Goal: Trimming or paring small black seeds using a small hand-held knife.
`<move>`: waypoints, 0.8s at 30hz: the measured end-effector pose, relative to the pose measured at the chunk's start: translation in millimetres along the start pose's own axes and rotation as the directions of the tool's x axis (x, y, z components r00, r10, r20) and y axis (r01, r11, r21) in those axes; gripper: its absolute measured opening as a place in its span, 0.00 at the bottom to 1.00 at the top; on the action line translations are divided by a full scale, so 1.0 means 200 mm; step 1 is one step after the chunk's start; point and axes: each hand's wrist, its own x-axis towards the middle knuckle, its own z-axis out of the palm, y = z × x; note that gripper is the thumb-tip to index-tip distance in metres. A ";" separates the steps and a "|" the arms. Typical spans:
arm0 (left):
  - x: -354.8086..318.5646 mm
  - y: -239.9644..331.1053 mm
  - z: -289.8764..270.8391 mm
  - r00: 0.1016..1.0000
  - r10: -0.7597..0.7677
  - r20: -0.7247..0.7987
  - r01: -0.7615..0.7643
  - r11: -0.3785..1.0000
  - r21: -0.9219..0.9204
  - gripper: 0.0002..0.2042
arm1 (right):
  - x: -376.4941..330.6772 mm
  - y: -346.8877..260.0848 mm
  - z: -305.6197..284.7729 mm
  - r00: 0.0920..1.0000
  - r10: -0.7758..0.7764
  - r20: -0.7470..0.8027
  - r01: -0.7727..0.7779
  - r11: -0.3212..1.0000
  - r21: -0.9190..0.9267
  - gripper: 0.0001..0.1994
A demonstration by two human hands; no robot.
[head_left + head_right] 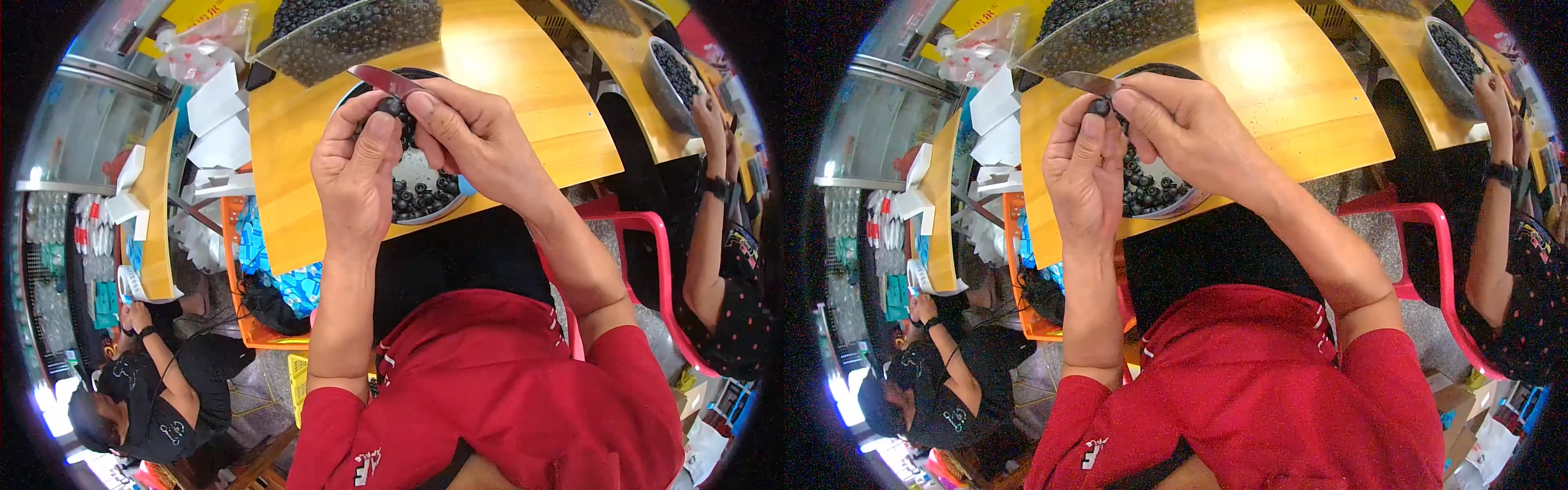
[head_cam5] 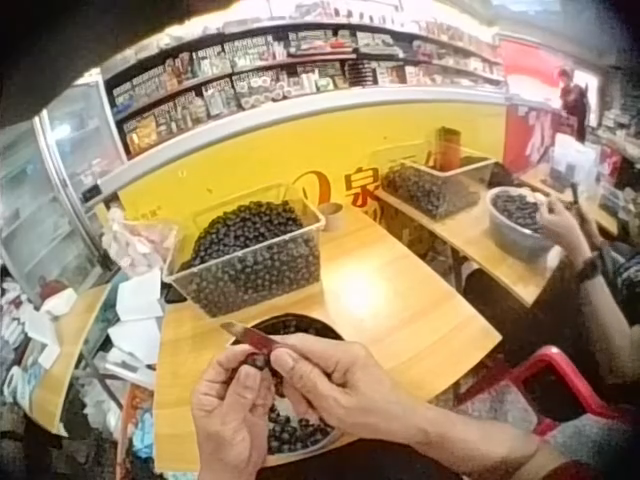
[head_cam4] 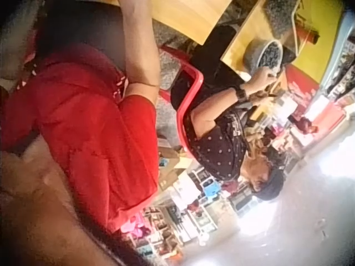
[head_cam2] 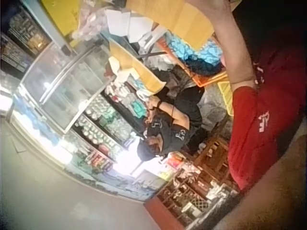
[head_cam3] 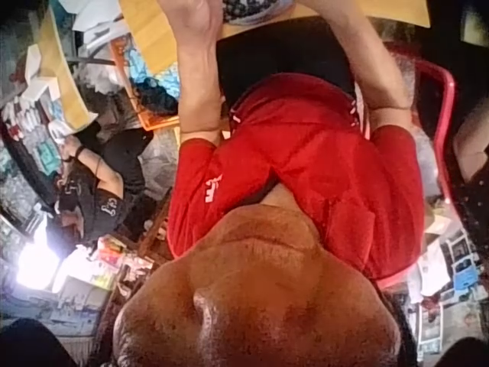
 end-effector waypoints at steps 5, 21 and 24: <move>0.00 0.01 0.01 0.999 -0.028 -0.032 0.027 0.999 -0.029 0.12 | -0.02 -0.01 0.01 1.000 -0.022 -0.007 0.022 0.999 0.029 0.17; 0.00 -0.03 0.03 0.993 -0.017 -0.116 -0.003 0.985 -0.172 0.11 | 0.01 0.04 0.05 0.999 -0.048 -0.014 0.049 0.991 0.122 0.16; 0.01 -0.05 0.06 0.990 0.000 -0.142 -0.023 0.987 -0.162 0.11 | 0.02 0.05 0.06 0.998 -0.029 -0.048 0.036 0.988 0.153 0.15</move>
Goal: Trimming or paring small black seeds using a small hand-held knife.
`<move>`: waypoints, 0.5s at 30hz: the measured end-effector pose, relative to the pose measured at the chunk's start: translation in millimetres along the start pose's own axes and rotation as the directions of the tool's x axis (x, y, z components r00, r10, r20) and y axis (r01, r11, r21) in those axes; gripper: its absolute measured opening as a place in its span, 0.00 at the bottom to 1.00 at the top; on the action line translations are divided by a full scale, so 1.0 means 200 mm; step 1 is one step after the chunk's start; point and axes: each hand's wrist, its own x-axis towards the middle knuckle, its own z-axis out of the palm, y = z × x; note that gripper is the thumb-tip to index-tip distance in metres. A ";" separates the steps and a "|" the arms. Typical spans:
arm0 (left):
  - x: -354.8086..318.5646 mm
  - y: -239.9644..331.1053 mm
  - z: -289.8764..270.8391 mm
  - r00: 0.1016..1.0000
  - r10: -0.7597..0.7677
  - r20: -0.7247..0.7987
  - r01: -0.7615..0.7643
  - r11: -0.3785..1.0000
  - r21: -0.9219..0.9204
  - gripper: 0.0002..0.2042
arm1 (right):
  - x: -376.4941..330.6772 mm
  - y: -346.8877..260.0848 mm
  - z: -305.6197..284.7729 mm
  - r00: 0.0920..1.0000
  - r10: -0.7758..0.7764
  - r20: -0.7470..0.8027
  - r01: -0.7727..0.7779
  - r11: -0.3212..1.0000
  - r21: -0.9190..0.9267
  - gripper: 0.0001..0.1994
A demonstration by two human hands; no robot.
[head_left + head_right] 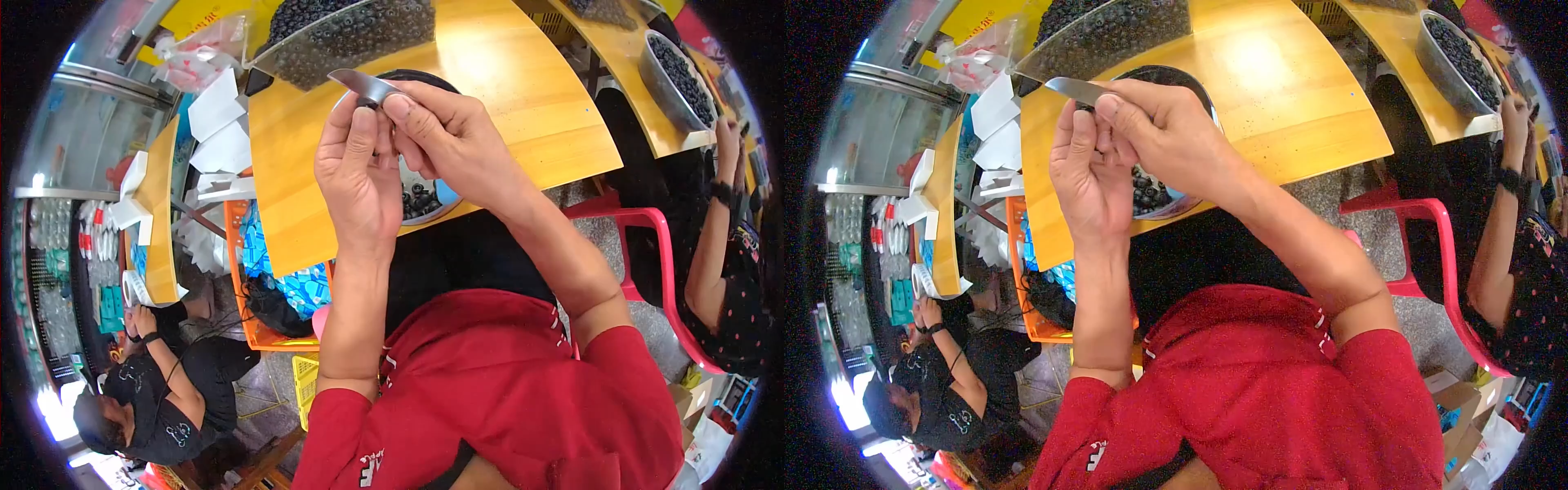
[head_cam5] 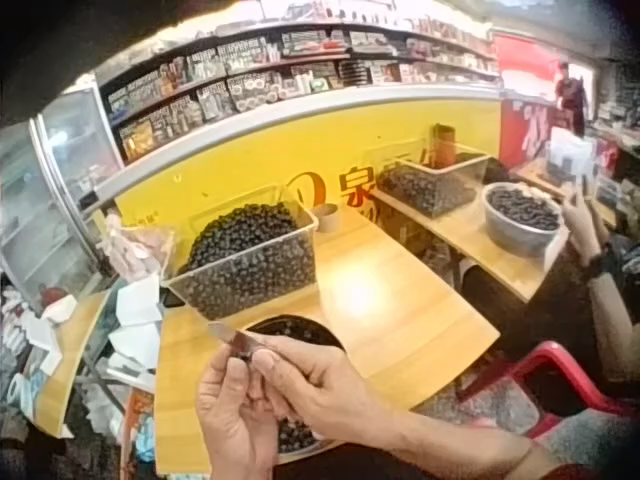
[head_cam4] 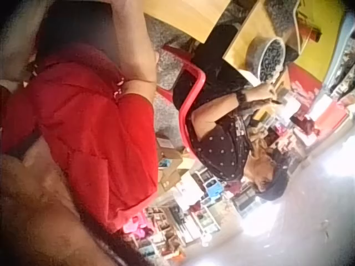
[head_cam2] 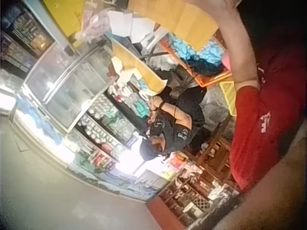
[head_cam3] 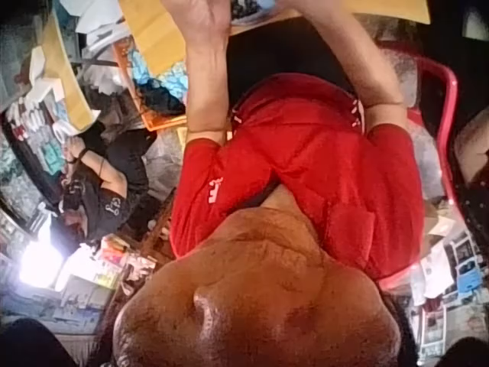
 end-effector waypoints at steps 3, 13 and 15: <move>0.00 -0.03 0.03 0.995 0.096 -0.026 -0.095 0.995 0.043 0.11 | -0.01 0.02 0.03 0.997 0.017 -0.070 -0.018 1.000 -0.007 0.14; 0.00 -0.02 0.05 0.979 0.205 -0.009 -0.199 0.962 0.188 0.14 | -0.04 -0.02 0.05 0.992 0.035 -0.119 -0.030 0.999 0.043 0.15; -0.01 -0.02 0.06 0.978 0.207 0.015 -0.205 0.950 0.237 0.14 | -0.04 -0.03 0.05 0.994 0.041 -0.098 -0.037 0.998 0.041 0.15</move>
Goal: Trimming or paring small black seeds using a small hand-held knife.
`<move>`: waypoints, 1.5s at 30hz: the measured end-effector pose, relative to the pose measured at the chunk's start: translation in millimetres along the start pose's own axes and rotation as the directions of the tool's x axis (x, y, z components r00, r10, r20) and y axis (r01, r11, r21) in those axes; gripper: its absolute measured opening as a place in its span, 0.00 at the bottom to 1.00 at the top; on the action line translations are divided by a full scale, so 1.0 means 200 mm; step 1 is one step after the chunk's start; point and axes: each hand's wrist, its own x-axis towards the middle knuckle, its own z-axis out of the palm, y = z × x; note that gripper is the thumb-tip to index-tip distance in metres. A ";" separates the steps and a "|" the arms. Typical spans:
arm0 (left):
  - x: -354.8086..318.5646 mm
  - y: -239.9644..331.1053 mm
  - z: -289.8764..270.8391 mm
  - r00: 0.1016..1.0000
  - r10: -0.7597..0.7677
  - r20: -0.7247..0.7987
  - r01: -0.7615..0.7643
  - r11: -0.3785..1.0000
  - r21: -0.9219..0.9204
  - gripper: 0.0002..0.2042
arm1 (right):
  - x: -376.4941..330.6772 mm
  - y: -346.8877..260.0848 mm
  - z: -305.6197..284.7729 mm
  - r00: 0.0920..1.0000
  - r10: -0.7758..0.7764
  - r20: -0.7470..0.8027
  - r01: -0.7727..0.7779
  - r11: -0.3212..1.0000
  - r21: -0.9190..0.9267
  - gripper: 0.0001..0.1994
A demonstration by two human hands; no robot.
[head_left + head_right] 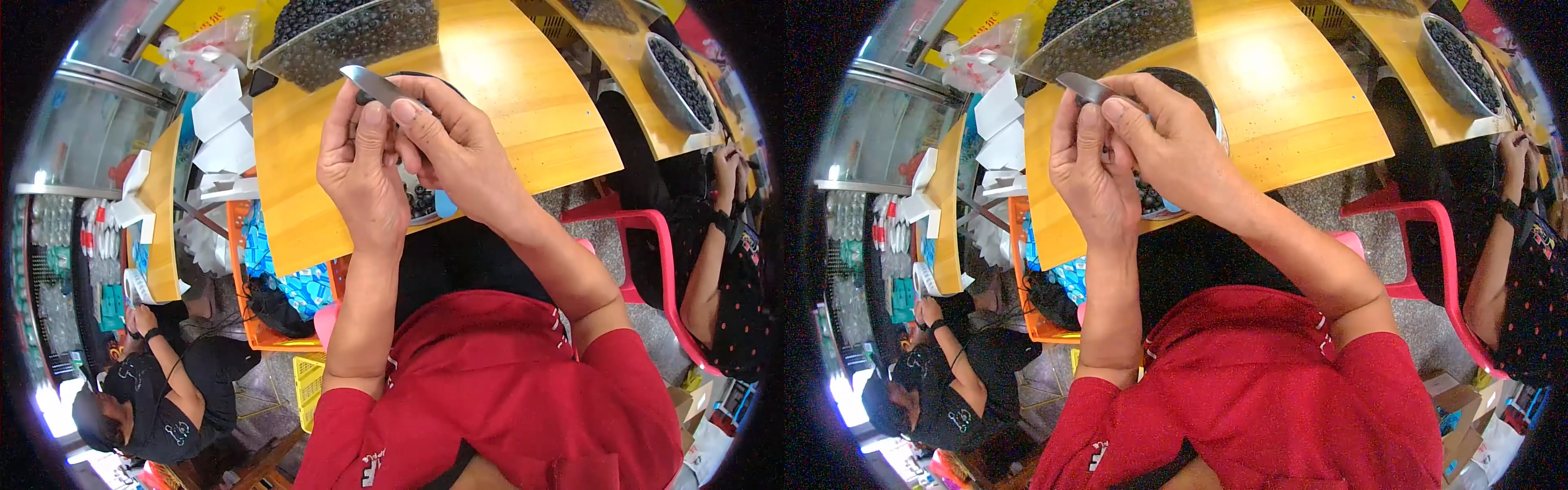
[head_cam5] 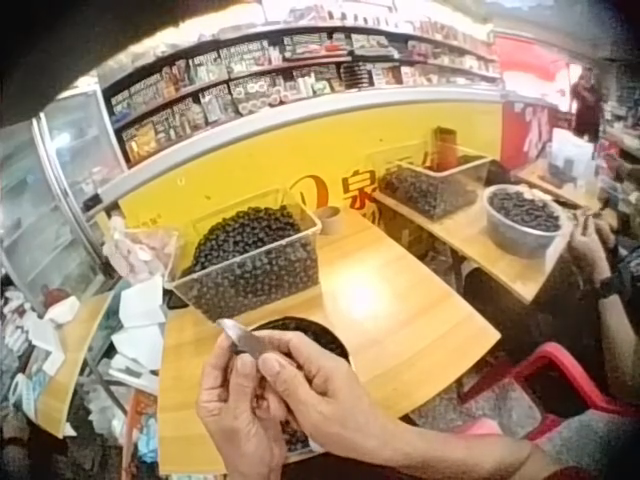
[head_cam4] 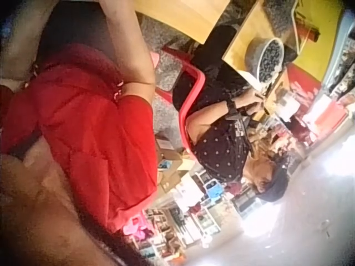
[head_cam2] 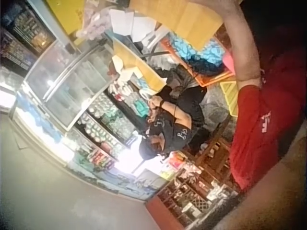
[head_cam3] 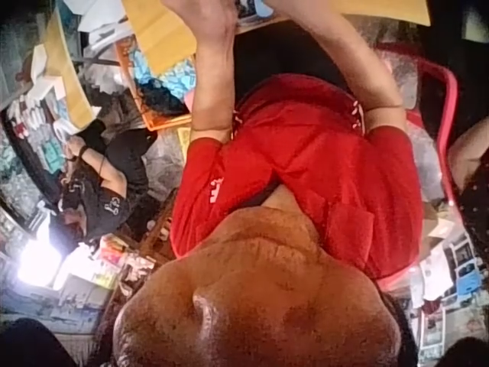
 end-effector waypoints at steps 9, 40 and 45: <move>0.00 0.03 -0.06 0.999 0.020 0.039 -0.035 0.916 0.399 0.10 | 0.00 -0.03 -0.04 0.996 0.078 0.047 -0.078 0.997 0.008 0.14; -0.01 0.11 -0.03 0.961 -0.272 0.042 0.270 0.962 0.030 0.08 | 0.01 0.02 -0.05 0.989 -0.140 -0.049 0.128 0.972 -0.198 0.12; 0.00 0.09 -0.06 0.967 -0.229 0.109 0.228 0.973 0.022 0.08 | 0.00 -0.01 -0.04 0.999 -0.023 -0.048 0.019 0.997 -0.071 0.12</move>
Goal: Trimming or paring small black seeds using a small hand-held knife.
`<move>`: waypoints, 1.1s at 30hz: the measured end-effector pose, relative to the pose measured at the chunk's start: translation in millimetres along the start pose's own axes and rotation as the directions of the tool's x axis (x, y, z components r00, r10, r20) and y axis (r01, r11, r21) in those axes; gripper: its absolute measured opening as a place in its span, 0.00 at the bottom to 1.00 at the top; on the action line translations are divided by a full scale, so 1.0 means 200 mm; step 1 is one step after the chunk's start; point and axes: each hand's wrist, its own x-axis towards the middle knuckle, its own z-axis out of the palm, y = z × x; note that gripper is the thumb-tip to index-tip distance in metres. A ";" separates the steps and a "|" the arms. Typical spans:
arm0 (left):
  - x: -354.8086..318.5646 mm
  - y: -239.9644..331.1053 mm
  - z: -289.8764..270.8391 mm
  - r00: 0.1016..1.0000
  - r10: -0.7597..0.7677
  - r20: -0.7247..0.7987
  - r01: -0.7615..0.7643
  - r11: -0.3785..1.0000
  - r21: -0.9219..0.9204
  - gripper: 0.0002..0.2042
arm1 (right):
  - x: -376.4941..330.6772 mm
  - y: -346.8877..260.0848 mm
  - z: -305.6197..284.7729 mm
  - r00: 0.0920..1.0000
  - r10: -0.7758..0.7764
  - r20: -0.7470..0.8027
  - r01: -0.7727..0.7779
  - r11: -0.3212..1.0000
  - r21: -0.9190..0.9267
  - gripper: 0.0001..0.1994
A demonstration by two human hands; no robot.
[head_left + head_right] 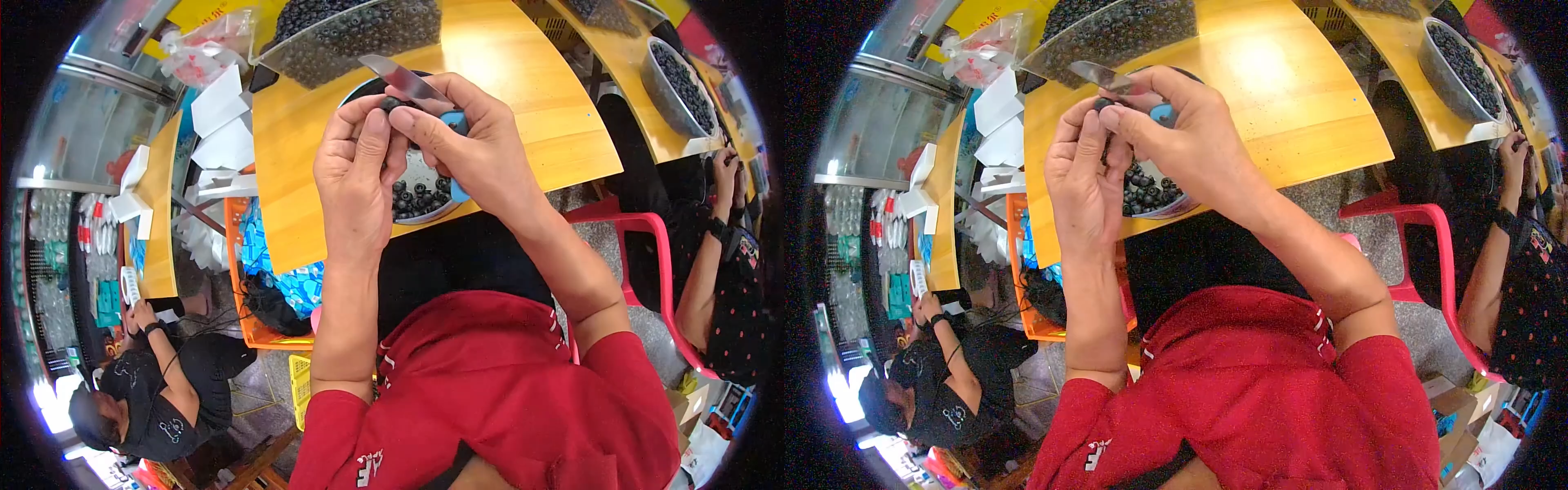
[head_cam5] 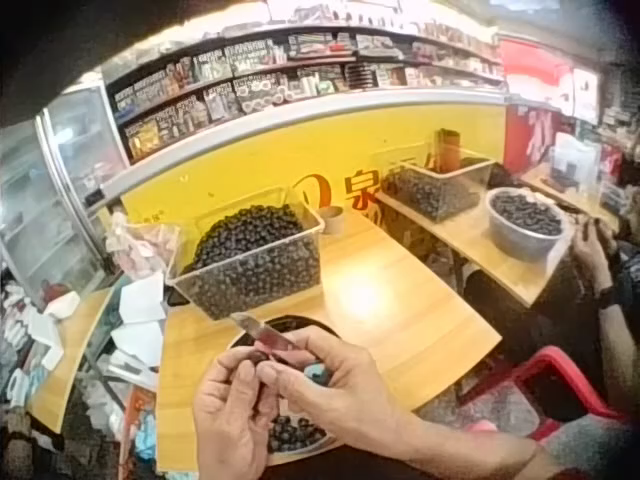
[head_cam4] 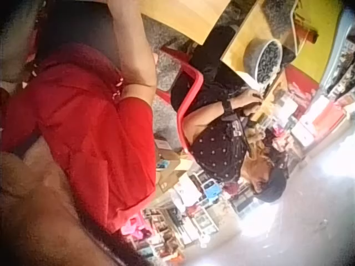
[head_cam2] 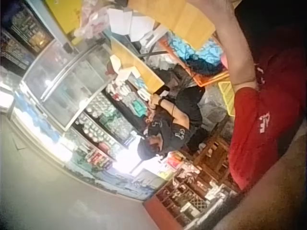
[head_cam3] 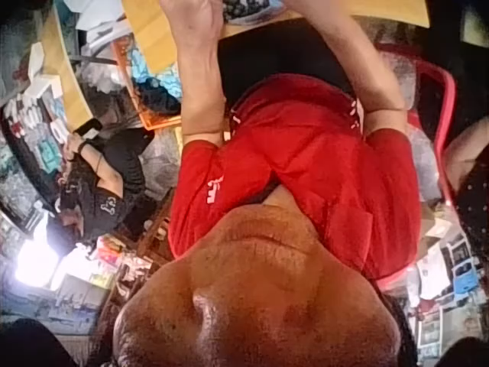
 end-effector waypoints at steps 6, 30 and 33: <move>0.00 0.00 -0.02 1.000 -0.027 0.011 0.027 1.000 0.003 0.11 | 0.01 0.00 -0.01 1.000 -0.001 -0.013 0.001 1.000 -0.018 0.12; -0.04 0.06 -0.07 0.987 -0.096 0.130 0.080 0.990 0.118 0.11 | 0.05 -0.10 -0.07 0.916 0.345 0.203 -0.380 0.909 0.172 0.12; -0.05 0.06 -0.07 0.986 -0.071 0.154 0.056 0.994 0.096 0.11 | 0.05 -0.10 -0.08 0.888 0.337 0.313 -0.420 0.870 0.258 0.12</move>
